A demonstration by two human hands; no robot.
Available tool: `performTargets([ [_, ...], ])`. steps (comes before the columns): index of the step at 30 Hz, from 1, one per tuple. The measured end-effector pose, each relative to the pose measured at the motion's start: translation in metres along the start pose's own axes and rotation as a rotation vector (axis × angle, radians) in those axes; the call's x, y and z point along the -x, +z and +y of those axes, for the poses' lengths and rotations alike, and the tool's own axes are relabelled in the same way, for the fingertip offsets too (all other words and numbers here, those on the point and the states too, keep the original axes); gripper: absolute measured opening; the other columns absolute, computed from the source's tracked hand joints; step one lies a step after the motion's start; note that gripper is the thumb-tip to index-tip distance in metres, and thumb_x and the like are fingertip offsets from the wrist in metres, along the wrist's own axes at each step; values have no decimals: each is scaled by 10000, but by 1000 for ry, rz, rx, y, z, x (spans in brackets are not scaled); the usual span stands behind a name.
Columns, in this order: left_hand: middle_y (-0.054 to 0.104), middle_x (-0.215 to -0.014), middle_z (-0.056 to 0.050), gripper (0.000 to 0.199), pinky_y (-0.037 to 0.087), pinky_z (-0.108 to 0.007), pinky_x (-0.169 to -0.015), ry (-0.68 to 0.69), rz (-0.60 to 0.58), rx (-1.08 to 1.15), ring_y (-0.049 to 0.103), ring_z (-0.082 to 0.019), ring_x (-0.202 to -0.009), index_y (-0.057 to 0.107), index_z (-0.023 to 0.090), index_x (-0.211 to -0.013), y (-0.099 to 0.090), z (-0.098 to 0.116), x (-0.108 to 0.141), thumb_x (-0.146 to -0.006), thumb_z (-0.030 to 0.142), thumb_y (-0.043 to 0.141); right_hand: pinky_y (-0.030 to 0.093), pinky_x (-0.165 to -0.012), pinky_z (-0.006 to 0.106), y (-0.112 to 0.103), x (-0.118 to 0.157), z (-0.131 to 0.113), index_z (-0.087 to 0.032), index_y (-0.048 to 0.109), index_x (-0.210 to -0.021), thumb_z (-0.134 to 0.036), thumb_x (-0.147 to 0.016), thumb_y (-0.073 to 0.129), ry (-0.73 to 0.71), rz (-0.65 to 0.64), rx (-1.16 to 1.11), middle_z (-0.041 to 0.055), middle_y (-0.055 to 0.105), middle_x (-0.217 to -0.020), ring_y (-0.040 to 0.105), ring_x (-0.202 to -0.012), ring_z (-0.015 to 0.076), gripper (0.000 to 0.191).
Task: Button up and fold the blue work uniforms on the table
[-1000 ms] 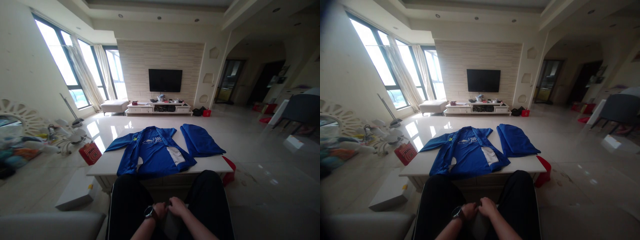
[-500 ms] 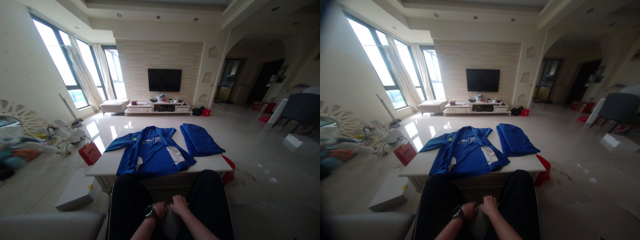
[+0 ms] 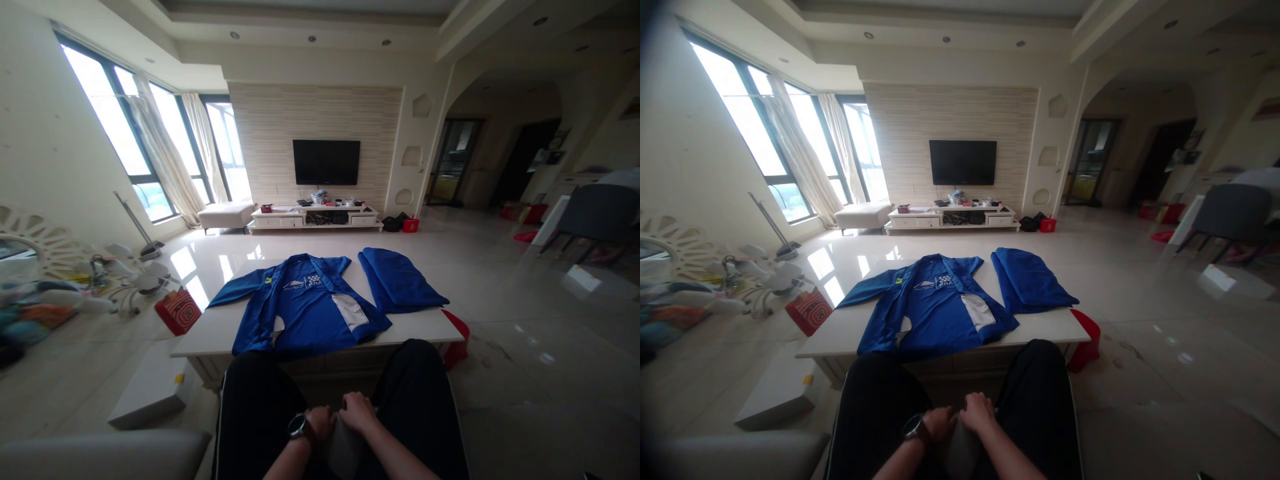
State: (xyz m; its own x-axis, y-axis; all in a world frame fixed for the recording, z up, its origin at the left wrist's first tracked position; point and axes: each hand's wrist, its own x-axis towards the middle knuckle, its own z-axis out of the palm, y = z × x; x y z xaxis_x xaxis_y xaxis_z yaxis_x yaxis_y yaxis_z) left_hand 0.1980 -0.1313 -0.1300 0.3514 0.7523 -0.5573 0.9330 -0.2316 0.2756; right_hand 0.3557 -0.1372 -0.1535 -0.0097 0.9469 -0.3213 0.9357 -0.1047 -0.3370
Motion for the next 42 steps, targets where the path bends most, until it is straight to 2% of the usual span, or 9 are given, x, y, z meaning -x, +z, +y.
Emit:
performTargets([
  [10,709,-1348,-147,550,477,-465,-1077,-5,-5,15,648,-326,-1283,684,197,-1295,-4,1,4,-1007,462,298,506,-969,422,0,-1,-1,-269,798,-961,-285,-833,631,8,-26,-16,92,790,-1106,716,-1115,316,211],
  [16,691,-1369,-175,564,473,-474,-1085,9,1,12,638,-335,-1295,672,145,-1312,-7,4,8,-1009,436,295,509,-952,402,0,0,-3,-270,796,-939,-266,-826,613,-1,-1,-14,85,795,-1084,723,-1100,303,215],
  [19,688,-1373,-171,567,472,-465,-1083,6,2,7,638,-323,-1295,673,157,-1304,-7,4,9,-1005,436,280,505,-953,404,0,0,-3,-274,794,-936,-266,-823,610,-2,-1,-10,82,795,-1083,719,-1106,305,216],
  [34,687,-1380,-161,535,464,-462,-1093,-1,-6,6,630,-320,-1307,671,161,-1311,-6,4,8,-1002,413,315,446,-1079,512,-2,1,-4,-222,786,-1063,-274,-861,621,79,21,72,133,749,-1228,620,-1272,357,266],
  [42,683,-1384,-176,546,458,-469,-1107,3,-4,7,626,-323,-1312,664,137,-1331,-7,4,8,-1005,407,318,469,-1061,514,-4,2,-5,-206,779,-1130,-251,-865,605,100,3,83,145,721,-1284,616,-1276,363,320],
])
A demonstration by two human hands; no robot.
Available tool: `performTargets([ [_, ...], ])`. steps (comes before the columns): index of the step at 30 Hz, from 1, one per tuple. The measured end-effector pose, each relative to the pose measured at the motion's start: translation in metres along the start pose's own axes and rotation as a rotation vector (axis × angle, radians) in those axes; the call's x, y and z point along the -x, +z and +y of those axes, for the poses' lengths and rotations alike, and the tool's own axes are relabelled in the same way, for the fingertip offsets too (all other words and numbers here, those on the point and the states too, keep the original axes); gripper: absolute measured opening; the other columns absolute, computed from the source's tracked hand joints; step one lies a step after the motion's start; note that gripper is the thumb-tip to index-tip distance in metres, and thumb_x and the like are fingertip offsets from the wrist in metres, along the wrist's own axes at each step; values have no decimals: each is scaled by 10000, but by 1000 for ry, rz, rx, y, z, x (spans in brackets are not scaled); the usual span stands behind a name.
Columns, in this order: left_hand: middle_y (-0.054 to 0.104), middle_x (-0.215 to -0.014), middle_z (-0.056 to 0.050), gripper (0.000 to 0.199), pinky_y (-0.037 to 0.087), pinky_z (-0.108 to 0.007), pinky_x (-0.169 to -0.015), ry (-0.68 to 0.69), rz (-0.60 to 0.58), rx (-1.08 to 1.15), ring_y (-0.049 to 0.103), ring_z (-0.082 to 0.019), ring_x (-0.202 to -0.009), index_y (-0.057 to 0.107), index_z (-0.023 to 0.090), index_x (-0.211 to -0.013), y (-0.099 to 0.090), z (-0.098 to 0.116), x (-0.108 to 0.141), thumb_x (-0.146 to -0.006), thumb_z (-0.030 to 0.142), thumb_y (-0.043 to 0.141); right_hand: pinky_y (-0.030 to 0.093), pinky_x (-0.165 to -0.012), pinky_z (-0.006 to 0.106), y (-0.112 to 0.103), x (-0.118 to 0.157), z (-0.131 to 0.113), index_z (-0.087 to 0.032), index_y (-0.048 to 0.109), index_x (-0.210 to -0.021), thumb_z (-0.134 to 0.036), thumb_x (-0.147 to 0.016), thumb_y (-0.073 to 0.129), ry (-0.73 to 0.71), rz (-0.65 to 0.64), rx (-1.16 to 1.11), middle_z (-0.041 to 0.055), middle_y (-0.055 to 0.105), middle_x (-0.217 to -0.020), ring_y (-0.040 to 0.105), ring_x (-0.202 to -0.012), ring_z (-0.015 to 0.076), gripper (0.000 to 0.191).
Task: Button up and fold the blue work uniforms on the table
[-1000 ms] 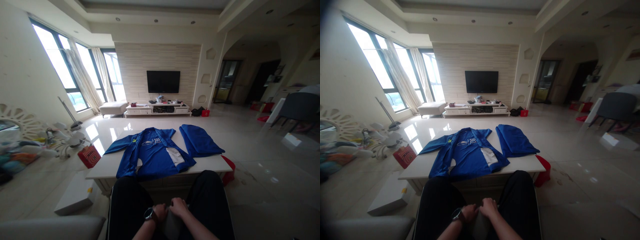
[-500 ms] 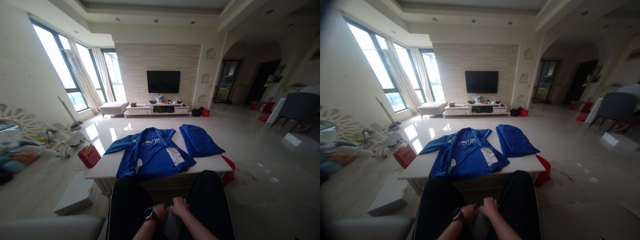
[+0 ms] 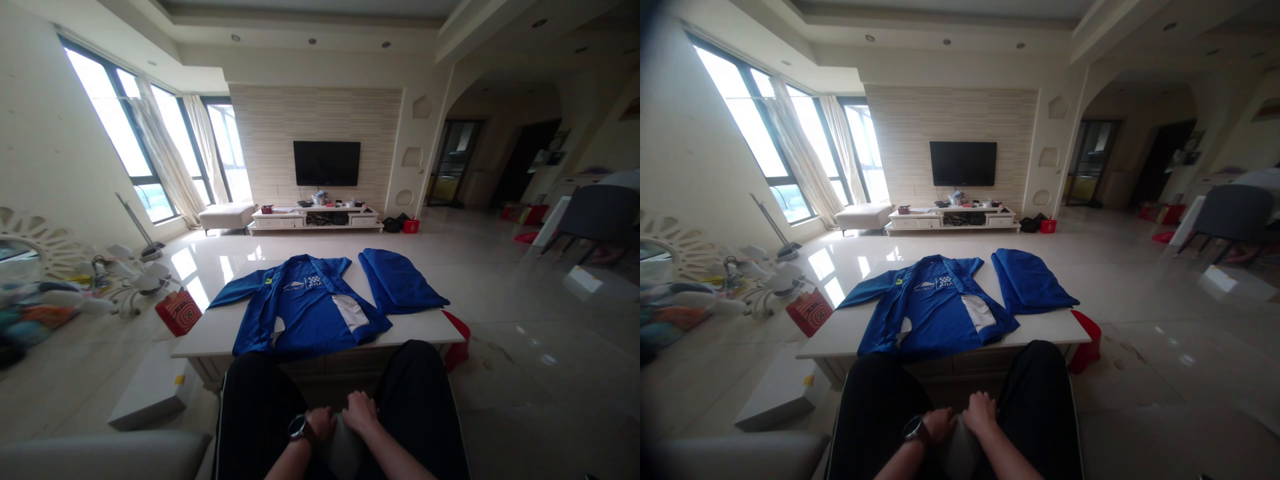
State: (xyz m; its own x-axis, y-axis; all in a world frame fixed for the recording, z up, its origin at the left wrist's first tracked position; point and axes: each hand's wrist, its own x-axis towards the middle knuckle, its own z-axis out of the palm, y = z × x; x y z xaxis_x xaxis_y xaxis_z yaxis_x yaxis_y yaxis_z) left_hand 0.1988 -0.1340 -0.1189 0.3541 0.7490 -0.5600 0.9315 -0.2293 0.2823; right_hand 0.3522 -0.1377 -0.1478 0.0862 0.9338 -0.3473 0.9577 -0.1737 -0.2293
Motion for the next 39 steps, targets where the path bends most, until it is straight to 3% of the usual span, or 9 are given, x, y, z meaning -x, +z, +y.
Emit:
performTargets([
  [23,694,-1362,-170,539,461,-478,-1096,16,13,-13,635,-325,-1297,668,146,-1302,11,-7,-11,-1011,414,302,464,-1077,497,-3,2,-2,-205,775,-1168,-299,-889,607,16,-10,29,141,733,-1276,624,-1276,349,339],
  [39,695,-1362,-176,547,464,-479,-1089,8,12,-6,637,-332,-1296,673,152,-1307,6,-3,-6,-1008,426,306,526,-917,361,-2,2,1,-232,790,-990,-221,-840,590,-92,16,-50,105,787,-1102,731,-1087,292,251],
])
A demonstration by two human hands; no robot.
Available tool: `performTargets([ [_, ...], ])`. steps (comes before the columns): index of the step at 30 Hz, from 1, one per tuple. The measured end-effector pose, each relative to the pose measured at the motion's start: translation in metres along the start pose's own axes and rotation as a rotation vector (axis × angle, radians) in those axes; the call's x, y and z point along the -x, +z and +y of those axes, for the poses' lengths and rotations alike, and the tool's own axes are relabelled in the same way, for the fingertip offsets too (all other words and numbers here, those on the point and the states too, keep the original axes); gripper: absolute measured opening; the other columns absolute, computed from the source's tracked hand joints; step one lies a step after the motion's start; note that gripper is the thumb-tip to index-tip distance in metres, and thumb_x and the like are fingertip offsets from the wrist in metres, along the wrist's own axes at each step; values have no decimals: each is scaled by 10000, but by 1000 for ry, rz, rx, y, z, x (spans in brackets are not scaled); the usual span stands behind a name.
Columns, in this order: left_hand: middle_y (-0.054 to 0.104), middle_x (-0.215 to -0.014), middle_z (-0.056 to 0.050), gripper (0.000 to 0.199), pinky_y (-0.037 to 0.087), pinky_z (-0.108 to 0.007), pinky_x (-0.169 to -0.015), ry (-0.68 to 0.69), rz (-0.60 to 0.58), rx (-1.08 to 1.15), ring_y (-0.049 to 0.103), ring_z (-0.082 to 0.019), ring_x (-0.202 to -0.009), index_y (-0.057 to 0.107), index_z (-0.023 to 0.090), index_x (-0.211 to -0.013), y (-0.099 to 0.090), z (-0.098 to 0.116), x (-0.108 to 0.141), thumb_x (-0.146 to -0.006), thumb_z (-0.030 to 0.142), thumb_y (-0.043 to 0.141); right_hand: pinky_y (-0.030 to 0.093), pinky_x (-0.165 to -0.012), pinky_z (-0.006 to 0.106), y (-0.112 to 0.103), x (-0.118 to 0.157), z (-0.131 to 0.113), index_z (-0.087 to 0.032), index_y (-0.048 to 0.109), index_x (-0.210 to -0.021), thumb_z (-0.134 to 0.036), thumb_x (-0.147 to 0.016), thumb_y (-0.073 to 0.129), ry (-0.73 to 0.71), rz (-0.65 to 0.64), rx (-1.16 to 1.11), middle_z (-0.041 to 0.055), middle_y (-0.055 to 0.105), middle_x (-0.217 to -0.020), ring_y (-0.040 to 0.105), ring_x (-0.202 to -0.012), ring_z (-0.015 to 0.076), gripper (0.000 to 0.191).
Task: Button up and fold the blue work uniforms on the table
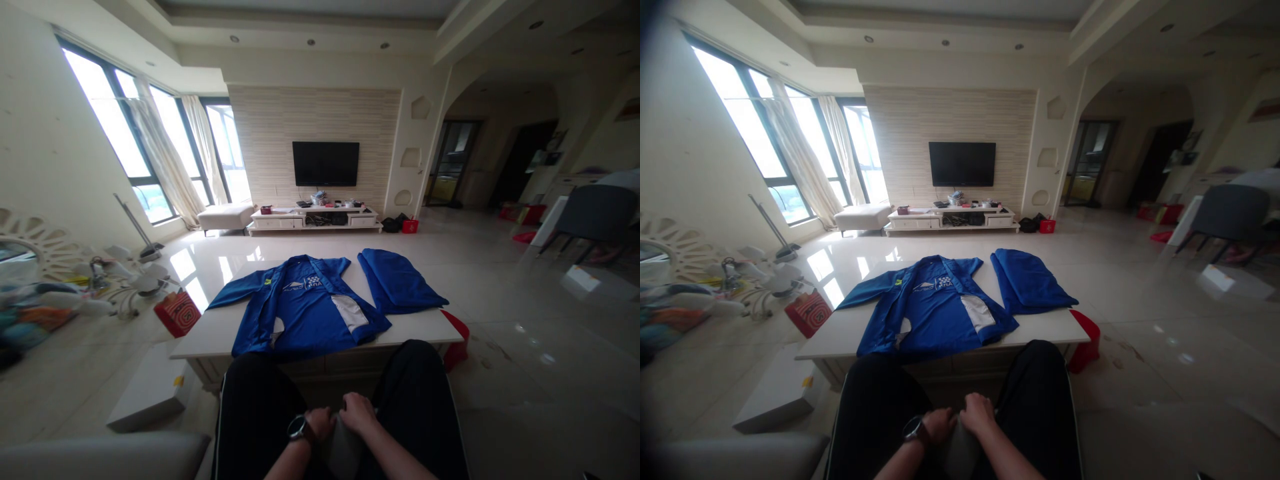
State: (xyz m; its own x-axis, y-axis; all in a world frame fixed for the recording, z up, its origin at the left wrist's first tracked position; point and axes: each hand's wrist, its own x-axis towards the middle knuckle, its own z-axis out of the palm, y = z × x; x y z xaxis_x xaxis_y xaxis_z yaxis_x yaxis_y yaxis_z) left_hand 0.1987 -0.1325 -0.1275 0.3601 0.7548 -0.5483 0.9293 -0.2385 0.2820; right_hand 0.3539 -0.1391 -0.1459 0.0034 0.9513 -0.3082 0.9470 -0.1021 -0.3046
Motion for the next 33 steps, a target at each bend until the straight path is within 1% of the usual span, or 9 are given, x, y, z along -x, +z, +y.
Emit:
performTargets([
  [5,687,-1379,-167,532,457,-474,-1102,-6,2,-7,627,-325,-1313,667,166,-1319,0,0,0,-1010,415,312,503,-987,412,-2,2,-3,-222,788,-999,-240,-857,592,-2,6,28,114,778,-1140,706,-1142,309,242],
  [8,683,-1383,-171,538,458,-480,-1105,-7,-1,1,624,-331,-1315,667,155,-1320,2,-2,-3,-1009,422,319,485,-1018,425,-1,1,-3,-226,786,-993,-248,-863,600,9,11,39,109,774,-1149,695,-1160,307,227],
  [13,697,-1364,-160,531,461,-480,-1100,-2,10,3,636,-328,-1298,673,159,-1308,7,-4,-7,-1010,414,315,484,-1019,428,-1,1,-2,-223,785,-991,-242,-868,595,9,-1,37,106,774,-1147,696,-1157,307,227],
  [17,701,-1360,-154,528,469,-474,-1090,7,9,-5,640,-323,-1293,675,165,-1302,8,-6,-8,-1007,422,321,472,-1035,430,-3,3,-4,-227,779,-1027,-240,-861,596,9,-10,26,110,765,-1184,688,-1177,308,247],
  [22,694,-1365,-167,531,470,-486,-1091,-1,6,-4,638,-330,-1294,672,154,-1307,5,-4,-5,-1007,418,323,474,-1034,435,-7,5,-5,-227,776,-1050,-258,-862,607,11,-23,16,120,760,-1195,690,-1176,316,255],
  [27,689,-1372,-170,528,466,-472,-1097,-7,5,-7,637,-321,-1299,676,158,-1305,1,0,-1,-1008,408,319,458,-1064,457,-2,3,-3,-220,775,-1081,-249,-861,612,14,-14,30,127,755,-1213,674,-1206,318,276],
  [33,680,-1385,-182,530,459,-475,-1102,-7,1,5,631,-325,-1303,671,139,-1313,-4,3,5,-1000,391,325,455,-1078,504,1,2,-4,-187,783,-1123,-282,-884,609,75,-7,86,154,745,-1234,643,-1245,352,311],
])
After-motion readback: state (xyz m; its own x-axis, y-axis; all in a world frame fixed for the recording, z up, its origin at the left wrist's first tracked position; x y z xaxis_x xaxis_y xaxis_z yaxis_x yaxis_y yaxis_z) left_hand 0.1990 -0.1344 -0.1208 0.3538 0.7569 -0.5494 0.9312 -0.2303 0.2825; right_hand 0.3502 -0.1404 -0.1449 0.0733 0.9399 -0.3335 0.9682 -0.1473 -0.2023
